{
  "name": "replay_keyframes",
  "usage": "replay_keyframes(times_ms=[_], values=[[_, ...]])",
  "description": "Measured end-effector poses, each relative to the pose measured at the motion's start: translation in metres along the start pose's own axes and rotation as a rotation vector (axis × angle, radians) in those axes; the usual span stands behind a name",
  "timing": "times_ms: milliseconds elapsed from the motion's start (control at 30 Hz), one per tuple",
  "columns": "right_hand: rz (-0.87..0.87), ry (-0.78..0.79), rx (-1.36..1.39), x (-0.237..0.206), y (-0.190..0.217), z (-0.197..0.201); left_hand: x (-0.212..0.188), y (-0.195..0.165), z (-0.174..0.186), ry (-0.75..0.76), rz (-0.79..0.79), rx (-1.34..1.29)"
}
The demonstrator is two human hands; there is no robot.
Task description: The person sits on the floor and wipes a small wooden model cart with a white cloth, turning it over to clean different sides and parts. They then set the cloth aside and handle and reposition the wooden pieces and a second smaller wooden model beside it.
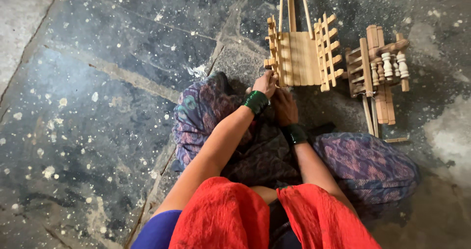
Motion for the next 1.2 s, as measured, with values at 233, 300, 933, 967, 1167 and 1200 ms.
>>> replay_keyframes(times_ms=[233, 300, 933, 967, 1167, 1200], values=[[-0.189, -0.010, 0.137, -0.020, -0.019, -0.006, -0.008, -0.003, -0.002, 0.011, -0.135, -0.107], [-0.331, -0.040, 0.307, -0.026, -0.031, -0.006, -0.008, -0.003, 0.001, 0.031, -0.018, -0.149], [-0.485, -0.157, 0.247, 0.001, -0.043, 0.005, -0.009, -0.002, -0.002, 0.011, -0.053, -0.062], [-0.487, -0.115, 0.310, -0.004, -0.046, 0.003, -0.010, -0.002, -0.002, 0.013, -0.028, -0.061], [-0.732, -0.243, 0.202, -0.027, -0.080, 0.011, -0.015, -0.006, -0.002, 0.031, -0.028, -0.069], [-0.706, -0.336, 0.201, -0.024, -0.084, 0.014, -0.016, -0.007, -0.001, 0.004, -0.072, -0.066]])
Point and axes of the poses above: each hand's wrist, its own x-axis towards the middle knuckle, its own z-axis out of the back of the hand, y = z × x, the point moved 3 cm from there along x, towards the middle knuckle, and after that the axes turned 7 degrees about -x, right-handed, at the moved point
